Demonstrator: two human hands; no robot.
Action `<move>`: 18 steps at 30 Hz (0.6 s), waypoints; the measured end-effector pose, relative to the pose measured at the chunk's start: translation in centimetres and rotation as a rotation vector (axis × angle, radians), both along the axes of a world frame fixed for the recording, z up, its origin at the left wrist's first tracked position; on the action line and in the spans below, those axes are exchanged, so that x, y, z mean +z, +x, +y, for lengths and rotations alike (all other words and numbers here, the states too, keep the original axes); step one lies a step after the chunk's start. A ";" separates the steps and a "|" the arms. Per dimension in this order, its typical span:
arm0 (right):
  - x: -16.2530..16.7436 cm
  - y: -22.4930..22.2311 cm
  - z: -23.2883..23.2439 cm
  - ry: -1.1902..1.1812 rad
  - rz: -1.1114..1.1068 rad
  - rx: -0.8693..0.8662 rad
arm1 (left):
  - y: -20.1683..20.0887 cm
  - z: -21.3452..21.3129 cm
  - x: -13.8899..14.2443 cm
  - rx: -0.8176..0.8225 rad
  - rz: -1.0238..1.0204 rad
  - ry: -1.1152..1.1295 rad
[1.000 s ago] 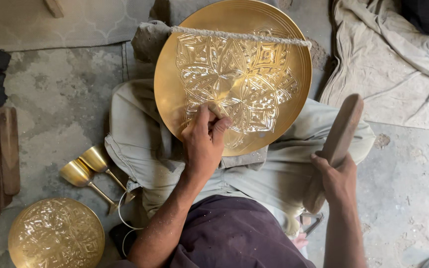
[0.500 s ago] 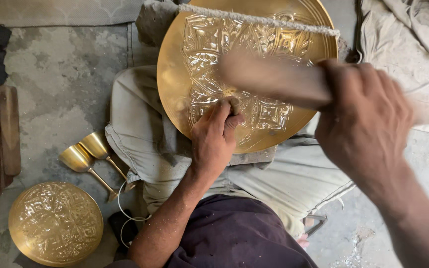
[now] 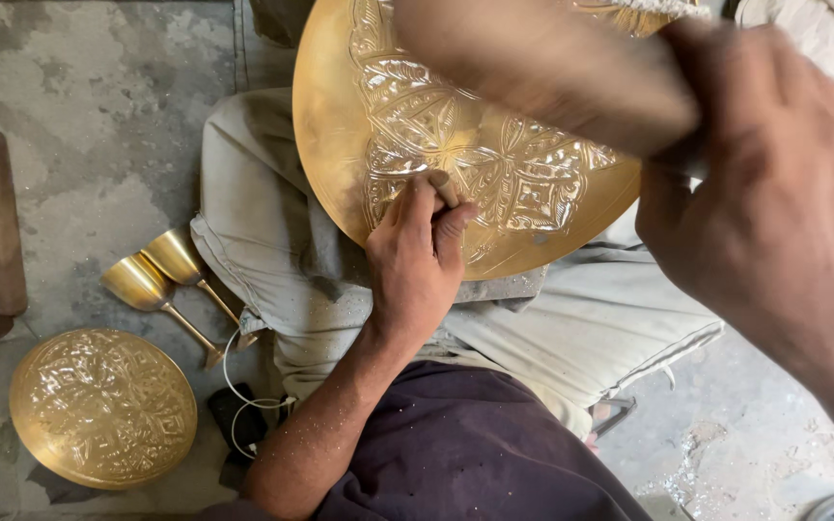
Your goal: The person sits on the floor holding a small punch against an engraved brass plate resting on their lap and strikes the punch with a wooden mallet, working the decorative pattern across the plate. They reposition the punch by hand between strikes and at one point hold the plate edge while working with the punch alone.
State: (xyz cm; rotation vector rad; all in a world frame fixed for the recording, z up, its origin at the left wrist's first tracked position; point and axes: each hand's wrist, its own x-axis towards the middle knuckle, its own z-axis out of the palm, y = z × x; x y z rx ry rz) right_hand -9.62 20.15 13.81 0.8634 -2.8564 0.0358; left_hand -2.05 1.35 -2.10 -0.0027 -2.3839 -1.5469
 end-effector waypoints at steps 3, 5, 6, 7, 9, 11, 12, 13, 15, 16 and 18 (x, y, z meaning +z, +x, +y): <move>-0.2 -0.1 -0.1 0.202 0.087 0.087 | 0.1 0.0 -0.4 0.018 0.006 -0.057; -0.4 -0.3 -0.2 0.073 -0.006 0.042 | 0.2 0.1 -0.6 0.005 -0.050 0.003; -0.5 -0.4 -0.2 0.085 -0.015 0.040 | 0.2 0.1 -0.6 0.012 -0.045 -0.005; -0.6 -0.6 -0.2 0.096 -0.024 0.038 | 0.4 0.1 -0.6 0.021 -0.045 -0.013; -0.7 -0.7 -0.2 0.294 0.058 0.101 | 0.4 0.2 -0.6 0.026 -0.040 -0.028; -0.7 -0.8 -0.3 0.237 0.029 0.105 | 0.5 0.4 -0.6 0.028 -0.037 -0.039; -0.7 -0.8 -0.3 0.210 0.013 0.090 | 0.6 0.4 -0.7 0.030 -0.038 -0.030; -0.6 -0.8 -0.3 0.183 -0.003 0.075 | 0.6 0.4 -0.7 0.033 -0.034 -0.022; -0.6 -0.7 -0.4 0.221 0.001 0.058 | 0.8 0.5 -0.7 0.036 -0.049 -0.022; -0.6 -0.8 -0.5 0.222 0.003 0.056 | 0.8 0.6 -0.8 0.038 -0.058 -0.031; -0.7 -0.8 -0.5 0.166 -0.014 0.076 | 1.0 0.7 -0.8 0.047 -0.089 -0.037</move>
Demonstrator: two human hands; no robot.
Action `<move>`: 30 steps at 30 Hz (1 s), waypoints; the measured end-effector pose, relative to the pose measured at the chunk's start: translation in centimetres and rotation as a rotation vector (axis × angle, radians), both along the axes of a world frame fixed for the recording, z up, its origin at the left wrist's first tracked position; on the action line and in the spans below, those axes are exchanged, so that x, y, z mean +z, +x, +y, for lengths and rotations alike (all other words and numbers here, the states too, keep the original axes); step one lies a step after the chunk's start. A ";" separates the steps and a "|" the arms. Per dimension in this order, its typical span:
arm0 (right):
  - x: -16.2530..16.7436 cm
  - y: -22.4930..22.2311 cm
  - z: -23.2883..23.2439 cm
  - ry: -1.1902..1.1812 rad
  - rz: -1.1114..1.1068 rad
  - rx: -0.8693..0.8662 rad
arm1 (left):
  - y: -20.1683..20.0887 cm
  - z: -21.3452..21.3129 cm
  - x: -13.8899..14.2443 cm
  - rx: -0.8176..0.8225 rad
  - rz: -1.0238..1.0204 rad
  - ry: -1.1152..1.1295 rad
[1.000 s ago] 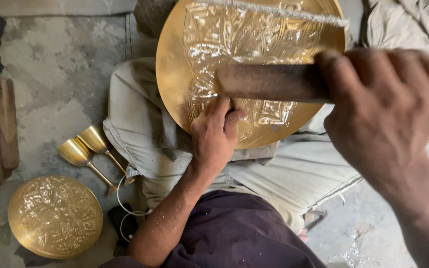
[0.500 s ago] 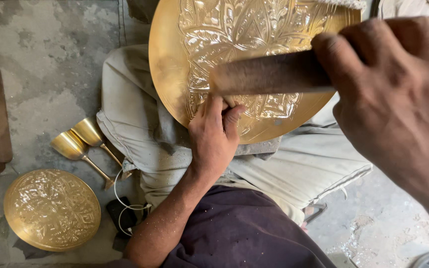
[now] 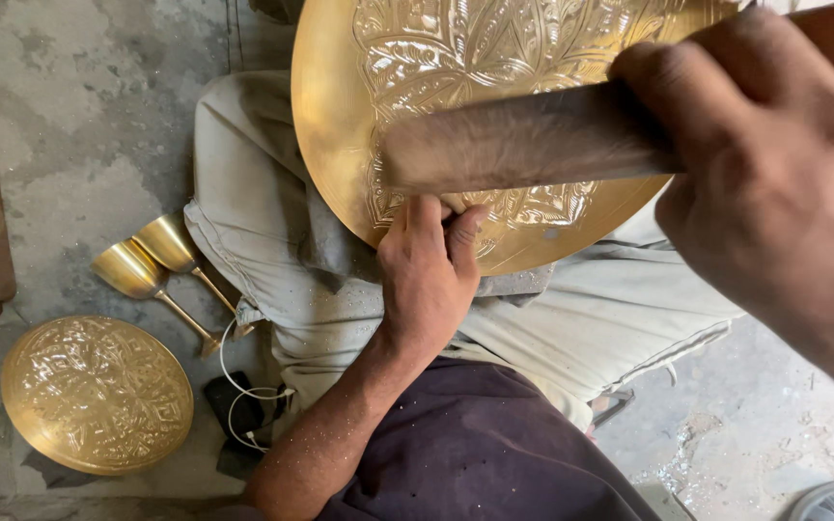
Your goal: The person sits on the floor holding a small punch against an engraved brass plate resting on their lap and strikes the punch with a wooden mallet, working the decorative pattern across the plate. They reposition the punch by hand between strikes and at one point hold the plate edge while working with the punch alone.
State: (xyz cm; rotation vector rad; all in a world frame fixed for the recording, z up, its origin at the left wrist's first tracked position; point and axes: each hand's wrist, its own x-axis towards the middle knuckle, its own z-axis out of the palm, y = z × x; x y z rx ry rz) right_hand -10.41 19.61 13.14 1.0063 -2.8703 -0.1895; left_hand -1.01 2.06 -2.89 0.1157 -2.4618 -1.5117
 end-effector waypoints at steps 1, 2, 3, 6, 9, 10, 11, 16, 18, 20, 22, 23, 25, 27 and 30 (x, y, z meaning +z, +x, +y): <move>0.0 0.0 0.0 -0.018 -0.016 0.001 | 0.0 0.0 0.0 0.002 -0.013 0.004; -0.1 -0.1 -0.1 -0.018 -0.036 -0.016 | 0.0 0.0 -0.1 0.005 -0.024 0.008; -0.1 0.0 -0.1 -0.001 -0.028 -0.003 | 0.1 0.1 -0.1 0.002 -0.025 0.019; -0.1 -0.1 -0.4 0.043 0.013 0.052 | 0.1 0.1 -0.2 0.000 -0.032 0.032; 0.1 -0.1 -0.8 0.004 -0.027 0.006 | 0.2 0.2 -0.3 0.007 -0.056 0.020; 0.2 -0.1 -1.0 0.012 -0.032 0.008 | 0.3 0.3 -0.3 0.015 -0.061 0.019; 0.6 -0.1 -1.0 0.073 -0.012 0.062 | 0.3 0.4 -0.4 0.024 -0.064 0.018; 1.4 0.0 -1.8 0.174 -0.017 0.032 | 0.4 0.6 -0.4 0.031 -0.059 0.018; 1.8 0.1 -2.0 0.306 0.008 0.074 | 0.4 0.6 -0.4 0.026 -0.070 0.035; 2.0 0.3 -2.3 0.219 -0.006 0.038 | 0.4 0.6 -0.4 0.024 -0.054 0.001; 2.0 0.3 -2.5 0.218 0.016 0.040 | 0.6 0.7 -0.5 0.004 -0.118 0.056; 2.0 0.4 -2.5 0.310 0.059 0.083 | 0.6 0.7 -0.6 -0.005 -0.145 0.080; 2.0 0.5 -2.6 0.269 0.066 0.074 | 0.6 0.8 -0.8 0.020 -0.015 -0.023; 1.9 0.9 -2.3 0.136 -0.002 -0.009 | 0.7 0.9 -0.9 0.009 -0.009 -0.021; 1.9 1.9 -1.0 0.245 -0.042 -0.021 | 0.4 0.2 -0.7 -0.039 -0.025 -0.004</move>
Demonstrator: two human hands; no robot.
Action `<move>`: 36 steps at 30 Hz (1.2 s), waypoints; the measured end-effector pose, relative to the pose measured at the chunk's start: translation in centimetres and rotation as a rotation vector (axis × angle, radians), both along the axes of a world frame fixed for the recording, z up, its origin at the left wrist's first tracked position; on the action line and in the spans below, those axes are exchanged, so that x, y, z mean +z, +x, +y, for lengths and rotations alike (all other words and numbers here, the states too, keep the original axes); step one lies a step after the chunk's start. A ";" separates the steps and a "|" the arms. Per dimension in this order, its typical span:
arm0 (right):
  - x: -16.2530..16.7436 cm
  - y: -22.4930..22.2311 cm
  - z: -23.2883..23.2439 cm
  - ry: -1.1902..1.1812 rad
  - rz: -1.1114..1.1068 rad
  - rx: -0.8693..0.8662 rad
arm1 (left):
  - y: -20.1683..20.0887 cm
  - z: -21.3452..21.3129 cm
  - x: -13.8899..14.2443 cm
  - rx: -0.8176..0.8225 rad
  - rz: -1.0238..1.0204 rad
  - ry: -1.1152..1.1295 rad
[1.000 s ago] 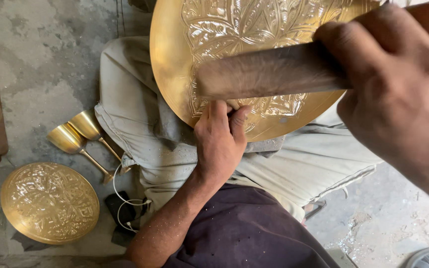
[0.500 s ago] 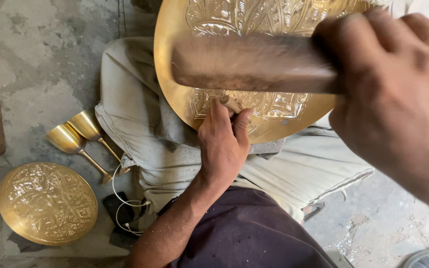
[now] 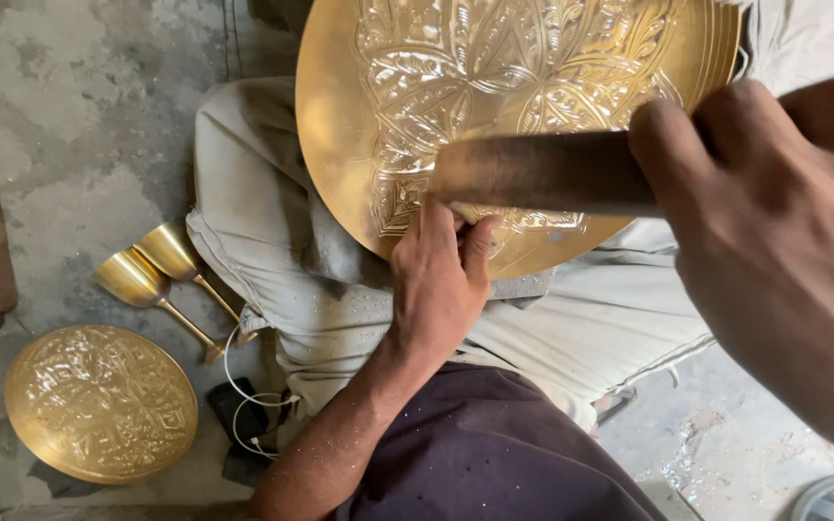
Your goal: The person sits on the floor holding a small punch against an engraved brass plate resting on their lap and strikes the punch with a wooden mallet, working the decorative pattern across the plate. They reposition the punch by hand between strikes and at one point hold the plate edge while working with the punch alone.
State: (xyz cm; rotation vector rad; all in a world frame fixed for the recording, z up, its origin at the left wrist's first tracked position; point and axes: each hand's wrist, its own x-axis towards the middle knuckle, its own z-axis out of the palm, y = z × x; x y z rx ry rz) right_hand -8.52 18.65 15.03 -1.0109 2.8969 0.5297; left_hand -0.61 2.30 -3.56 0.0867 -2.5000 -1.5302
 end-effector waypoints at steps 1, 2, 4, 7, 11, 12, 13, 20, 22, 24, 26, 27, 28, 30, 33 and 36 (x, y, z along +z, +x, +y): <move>-0.2 0.4 0.7 -0.014 -0.009 -0.012 | -0.4 -0.6 0.1 -0.024 0.096 -0.071; -0.5 0.9 1.5 -0.159 -0.019 -0.068 | -0.9 -1.2 0.3 -0.053 0.192 -0.138; -1.4 2.1 3.3 -0.394 -0.046 -0.178 | -1.3 -2.8 1.0 -0.064 0.076 0.027; -3.9 2.6 6.0 -0.683 -0.105 -0.327 | -3.2 -4.0 1.5 -0.187 0.014 0.077; -5.9 3.7 8.7 -0.726 -0.047 -0.379 | -5.4 -3.4 1.5 -0.459 0.056 0.010; -6.2 4.0 9.1 -0.673 -0.020 -0.381 | -5.5 -3.3 1.5 -0.459 0.071 -0.006; -6.4 4.2 9.4 -0.620 0.006 -0.383 | -5.7 -3.2 1.5 -0.459 0.090 -0.021; -7.0 3.4 8.3 -1.069 -0.219 -0.591 | -5.8 -3.3 1.0 -0.486 0.057 -0.064; -6.4 2.7 7.4 -0.834 -0.192 -0.559 | -5.9 -3.1 0.9 -0.505 0.069 -0.042; -5.8 2.1 6.7 -0.407 -0.048 -0.401 | -6.0 -3.1 1.0 -0.519 0.073 -0.032; -5.7 1.7 6.2 -0.629 -0.112 -0.527 | -6.0 -3.1 1.1 -0.533 0.059 -0.030; -5.7 1.6 6.3 -0.907 -0.202 -0.656 | -6.0 -3.0 1.1 -0.539 0.062 -0.077; -5.8 1.7 6.3 -0.644 -0.153 -0.549 | -6.0 -3.0 1.1 -0.543 0.064 -0.123; -6.1 1.8 7.0 -0.122 -0.045 -0.335 | -6.4 -2.9 1.1 -0.566 0.084 -0.176; -6.7 2.9 7.8 -0.958 -0.301 -0.882 | -6.5 -2.7 1.3 -0.613 0.075 -0.207; -7.4 3.3 8.3 -0.255 -0.014 -0.361 | -6.7 -2.7 1.4 -0.658 0.033 -0.212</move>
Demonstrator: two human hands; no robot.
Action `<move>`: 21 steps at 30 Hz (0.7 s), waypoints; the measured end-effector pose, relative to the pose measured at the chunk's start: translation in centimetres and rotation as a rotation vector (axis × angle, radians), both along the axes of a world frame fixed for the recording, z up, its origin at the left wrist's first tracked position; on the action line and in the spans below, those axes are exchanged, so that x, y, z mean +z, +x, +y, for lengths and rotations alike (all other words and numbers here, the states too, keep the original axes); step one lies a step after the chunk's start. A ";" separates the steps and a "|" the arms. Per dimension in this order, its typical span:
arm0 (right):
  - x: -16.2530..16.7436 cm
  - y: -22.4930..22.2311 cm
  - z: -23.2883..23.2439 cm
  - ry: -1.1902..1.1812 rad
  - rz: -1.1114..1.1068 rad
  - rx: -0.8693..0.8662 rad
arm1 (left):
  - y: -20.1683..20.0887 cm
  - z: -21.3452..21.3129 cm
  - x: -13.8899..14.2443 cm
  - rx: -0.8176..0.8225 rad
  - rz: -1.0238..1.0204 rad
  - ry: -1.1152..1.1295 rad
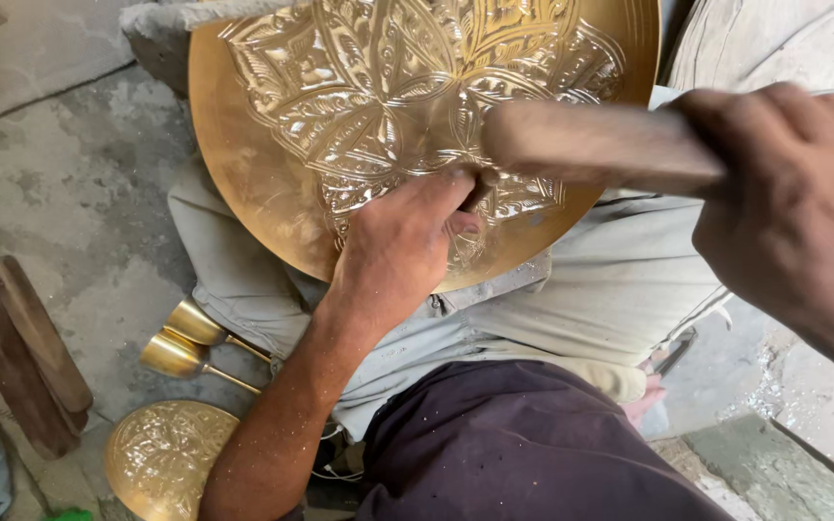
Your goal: The person sits on the floor holding a small punch against an engraved brass plate resting on their lap and strikes the punch with a wooden mallet, working the decorative pattern across the plate. They reposition the punch by hand between strikes and at one point hold the plate edge while working with the punch alone.
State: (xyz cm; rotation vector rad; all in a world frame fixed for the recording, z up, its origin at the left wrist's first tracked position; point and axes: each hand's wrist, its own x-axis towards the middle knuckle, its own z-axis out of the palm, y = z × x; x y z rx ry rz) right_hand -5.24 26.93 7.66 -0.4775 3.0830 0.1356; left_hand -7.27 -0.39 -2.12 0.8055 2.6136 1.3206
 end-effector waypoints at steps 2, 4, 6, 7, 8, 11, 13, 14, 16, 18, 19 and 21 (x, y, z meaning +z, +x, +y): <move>-0.8 0.3 -0.4 -0.517 -0.069 -0.225 | 0.0 -0.1 0.1 -0.006 -0.028 0.058; -1.1 0.8 -0.5 -0.646 -0.057 -0.233 | 0.1 -0.2 0.0 -0.012 -0.002 -0.006; -0.8 1.9 -0.3 -0.453 0.001 -0.132 | 0.1 -0.1 0.0 -0.062 -0.002 -0.007; -0.6 2.5 -0.2 -0.394 0.006 -0.115 | -0.1 -0.1 -0.1 -0.084 -0.004 0.026; -0.7 2.8 -0.2 -0.419 -0.031 -0.155 | 0.0 -0.2 0.0 -0.094 -0.005 0.051; -1.3 3.5 -0.6 -0.482 0.025 -0.130 | -0.1 -0.3 0.4 -0.092 0.006 0.033; -1.4 3.6 -0.9 -0.374 0.019 -0.109 | -0.4 -0.3 0.6 -0.120 -0.070 0.051; -1.5 3.6 -1.1 -0.259 -0.043 -0.111 | -0.4 -0.4 0.7 -0.125 -0.112 0.054; -1.8 3.6 -1.5 -0.321 -0.053 -0.195 | -0.5 -0.4 0.9 -0.138 -0.142 0.041; -2.0 3.7 -1.6 -0.496 -0.012 -0.291 | -0.7 -0.3 0.9 -0.163 -0.138 0.051; -2.2 3.8 -1.7 -0.495 -0.015 -0.303 | -0.8 -0.3 0.9 -0.168 -0.119 0.063; -2.1 4.1 -1.2 -0.335 -0.064 -0.244 | -0.7 -0.3 0.9 -0.177 -0.130 0.051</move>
